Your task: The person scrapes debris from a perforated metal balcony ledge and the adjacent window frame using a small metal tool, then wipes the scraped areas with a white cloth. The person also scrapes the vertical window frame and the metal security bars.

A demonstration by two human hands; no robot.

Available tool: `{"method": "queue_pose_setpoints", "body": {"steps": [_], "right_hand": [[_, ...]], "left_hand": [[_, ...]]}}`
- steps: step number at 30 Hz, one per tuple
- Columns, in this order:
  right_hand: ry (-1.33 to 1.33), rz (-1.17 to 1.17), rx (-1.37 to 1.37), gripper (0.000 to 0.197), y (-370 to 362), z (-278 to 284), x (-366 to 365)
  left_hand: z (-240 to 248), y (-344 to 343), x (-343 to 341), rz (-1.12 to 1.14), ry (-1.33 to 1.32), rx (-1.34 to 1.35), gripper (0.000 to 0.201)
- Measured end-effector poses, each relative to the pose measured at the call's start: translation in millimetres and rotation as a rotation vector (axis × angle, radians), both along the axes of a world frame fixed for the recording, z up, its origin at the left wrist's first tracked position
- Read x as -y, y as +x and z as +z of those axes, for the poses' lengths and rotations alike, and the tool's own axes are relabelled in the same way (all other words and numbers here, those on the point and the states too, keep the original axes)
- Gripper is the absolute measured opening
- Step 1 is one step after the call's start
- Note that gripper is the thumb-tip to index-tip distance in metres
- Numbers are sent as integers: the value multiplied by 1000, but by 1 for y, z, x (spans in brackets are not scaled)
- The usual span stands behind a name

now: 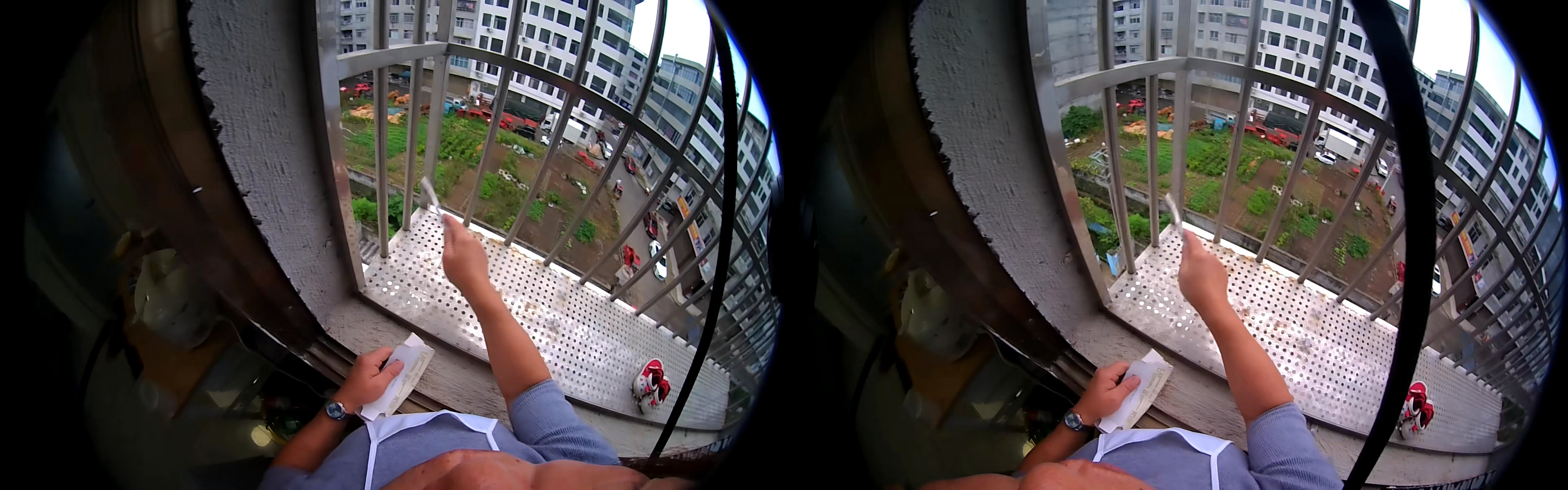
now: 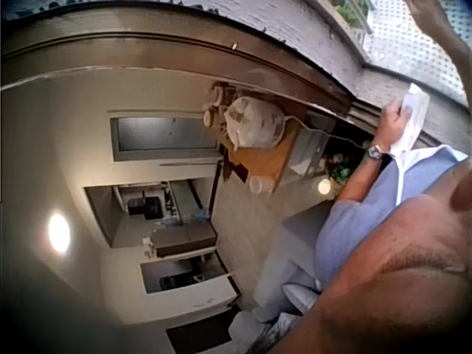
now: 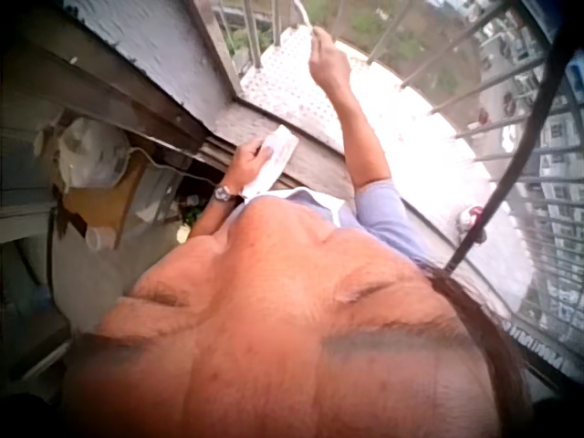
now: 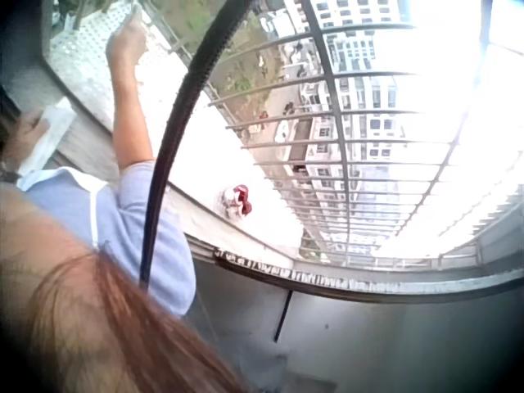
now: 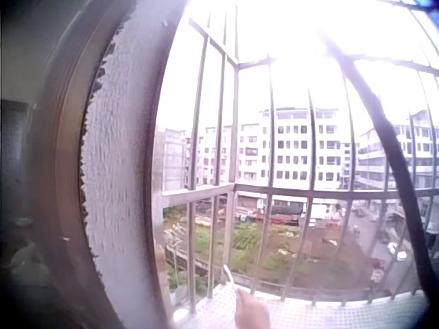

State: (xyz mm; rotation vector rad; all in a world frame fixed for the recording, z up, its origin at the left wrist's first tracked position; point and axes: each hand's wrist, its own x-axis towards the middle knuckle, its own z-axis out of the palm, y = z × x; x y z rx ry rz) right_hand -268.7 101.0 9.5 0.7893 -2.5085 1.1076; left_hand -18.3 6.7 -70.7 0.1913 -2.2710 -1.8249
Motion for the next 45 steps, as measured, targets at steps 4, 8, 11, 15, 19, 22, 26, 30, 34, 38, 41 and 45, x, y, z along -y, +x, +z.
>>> {"method": "queue_pose_setpoints", "body": {"steps": [4, 8, 11, 15, 19, 22, 26, 30, 34, 38, 41, 45], "right_hand": [[348, 233, 222, 32, 1, -33, 2], [197, 218, 177, 35, 33, 39, -25], [-357, 402, 47, 32, 56, 104, -24], [-579, 719, 309, 36, 73, 132, 12], [-379, 619, 141, 35, 88, 101, 17], [365, 548, 221, 33, 59, 53, -26], [353, 347, 200, 36, 33, 47, -64], [-46, 235, 132, 35, 17, 126, -42], [-332, 152, -338, 33, -43, 155, 1], [-356, 224, 75, 33, -85, 122, 49], [154, 292, 20, 32, -51, 63, 47], [486, 437, 326, 32, -80, 4, -37]], "left_hand": [[-4, -1, 2, 1, -55, -21, 20], [-6, 2, 0, 22, -42, -59, 20], [-4, 4, 3, 5, -118, 24, 21], [-7, -3, -1, 1, -31, -28, 21], [-24, 2, 5, 50, -16, -45, 22], [-23, -8, 0, 31, -58, -60, 21], [-11, -6, -2, 1, 6, -55, 19], [-10, 7, 5, 56, 12, -18, 17], [-16, -4, 2, 17, 11, -42, 18], [-21, -7, -2, -13, 82, -59, 20], [-16, 6, 7, -7, -15, 5, 18], [-14, -1, -3, 2, 18, -43, 18]]}}
